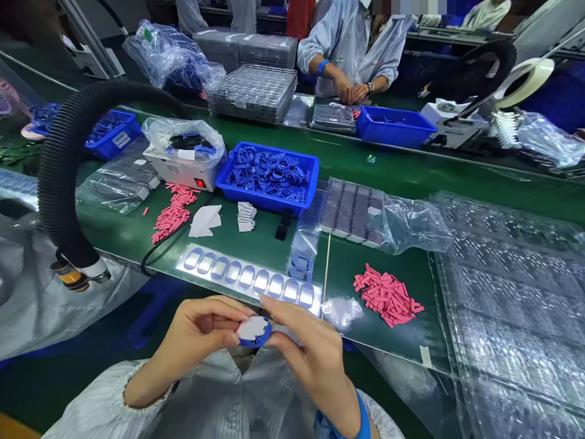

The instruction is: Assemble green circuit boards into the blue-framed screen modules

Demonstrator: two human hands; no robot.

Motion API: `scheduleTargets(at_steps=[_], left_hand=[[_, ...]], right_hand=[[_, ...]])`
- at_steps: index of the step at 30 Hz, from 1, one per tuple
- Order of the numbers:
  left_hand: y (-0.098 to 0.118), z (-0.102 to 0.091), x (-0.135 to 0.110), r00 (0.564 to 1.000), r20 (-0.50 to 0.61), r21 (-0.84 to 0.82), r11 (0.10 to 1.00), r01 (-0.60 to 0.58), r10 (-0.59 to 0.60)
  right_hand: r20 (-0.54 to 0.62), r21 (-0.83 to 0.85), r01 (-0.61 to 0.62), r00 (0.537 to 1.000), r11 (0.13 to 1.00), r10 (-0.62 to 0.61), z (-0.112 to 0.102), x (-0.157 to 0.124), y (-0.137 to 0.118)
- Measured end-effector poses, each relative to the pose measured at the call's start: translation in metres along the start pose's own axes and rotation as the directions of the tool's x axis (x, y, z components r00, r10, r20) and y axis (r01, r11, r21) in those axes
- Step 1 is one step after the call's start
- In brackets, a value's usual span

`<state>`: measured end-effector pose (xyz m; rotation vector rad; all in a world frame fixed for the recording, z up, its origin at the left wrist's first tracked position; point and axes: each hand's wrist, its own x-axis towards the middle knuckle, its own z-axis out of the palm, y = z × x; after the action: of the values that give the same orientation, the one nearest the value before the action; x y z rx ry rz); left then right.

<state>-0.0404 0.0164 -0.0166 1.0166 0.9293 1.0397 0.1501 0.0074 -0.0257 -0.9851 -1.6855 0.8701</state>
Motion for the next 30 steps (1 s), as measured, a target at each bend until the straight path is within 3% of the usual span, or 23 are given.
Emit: scheduleTargets(at_steps=[2, 5, 7, 8, 10, 15, 18, 20, 22, 23, 24, 25, 27, 28, 30], left_hand=[[-0.003, 0.003, -0.002, 0.973, -0.089, 0.218, 0.957, -0.19, 0.213], [-0.011, 0.008, -0.006, 0.833, -0.005, 0.538, 0.704, -0.464, 0.553], [-0.016, 0.01, -0.007, 0.749, 0.069, 0.606, 0.569, -0.556, 0.658], [-0.018, 0.012, -0.007, 0.73, 0.077, 0.619, 0.541, -0.569, 0.679], [-0.023, 0.014, -0.007, 0.728, 0.056, 0.63, 0.541, -0.556, 0.683], [-0.034, 0.021, -0.006, 0.784, -0.04, 0.605, 0.639, -0.475, 0.62], [-0.038, 0.025, -0.006, 0.838, -0.152, 0.569, 0.74, -0.359, 0.524], [-0.039, 0.028, -0.004, 0.895, -0.227, 0.43, 0.864, -0.263, 0.385], [-0.04, 0.031, 0.0, 0.963, -0.22, 0.154, 0.981, -0.12, 0.153], [-0.04, 0.032, 0.003, 0.987, -0.158, -0.004, 1.0, 0.004, -0.004], [-0.04, 0.034, 0.007, 0.984, -0.056, -0.139, 0.977, 0.161, -0.171], [-0.039, 0.036, 0.012, 0.944, 0.064, -0.228, 0.916, 0.329, -0.323], [-0.039, 0.042, 0.02, 0.812, 0.258, -0.289, 0.76, 0.582, -0.524], [-0.04, 0.045, 0.023, 0.759, 0.313, -0.293, 0.703, 0.649, -0.571], [-0.041, 0.052, 0.027, 0.711, 0.351, -0.289, 0.652, 0.701, -0.609]], right_hand=[[-0.07, 0.185, -0.21, 0.972, 0.96, 0.226, 0.007, -0.005, 0.001], [-0.102, 0.389, -0.381, 0.887, 0.839, 0.45, 0.016, -0.009, -0.002], [-0.116, 0.457, -0.441, 0.832, 0.773, 0.543, 0.02, -0.01, -0.005], [-0.114, 0.482, -0.458, 0.813, 0.747, 0.571, 0.021, -0.009, -0.006], [-0.104, 0.514, -0.475, 0.792, 0.714, 0.602, 0.021, -0.008, -0.006], [-0.107, 0.546, -0.485, 0.769, 0.684, 0.631, 0.02, -0.006, -0.004], [-0.072, 0.544, -0.497, 0.775, 0.676, 0.627, 0.017, -0.004, -0.002], [-0.068, 0.526, -0.505, 0.777, 0.684, 0.626, 0.013, -0.003, -0.002], [-0.093, 0.475, -0.505, 0.786, 0.721, 0.611, 0.004, -0.002, -0.001], [-0.106, 0.437, -0.502, 0.796, 0.747, 0.596, -0.002, -0.001, -0.001], [-0.11, 0.396, -0.498, 0.808, 0.771, 0.579, -0.008, -0.001, -0.001], [-0.097, 0.355, -0.497, 0.823, 0.792, 0.56, -0.015, 0.0, -0.002], [-0.031, 0.276, -0.506, 0.845, 0.817, 0.533, -0.029, 0.001, -0.003], [0.009, 0.244, -0.514, 0.849, 0.823, 0.528, -0.034, 0.001, -0.003], [0.069, 0.211, -0.531, 0.845, 0.821, 0.53, -0.043, -0.001, -0.004]])
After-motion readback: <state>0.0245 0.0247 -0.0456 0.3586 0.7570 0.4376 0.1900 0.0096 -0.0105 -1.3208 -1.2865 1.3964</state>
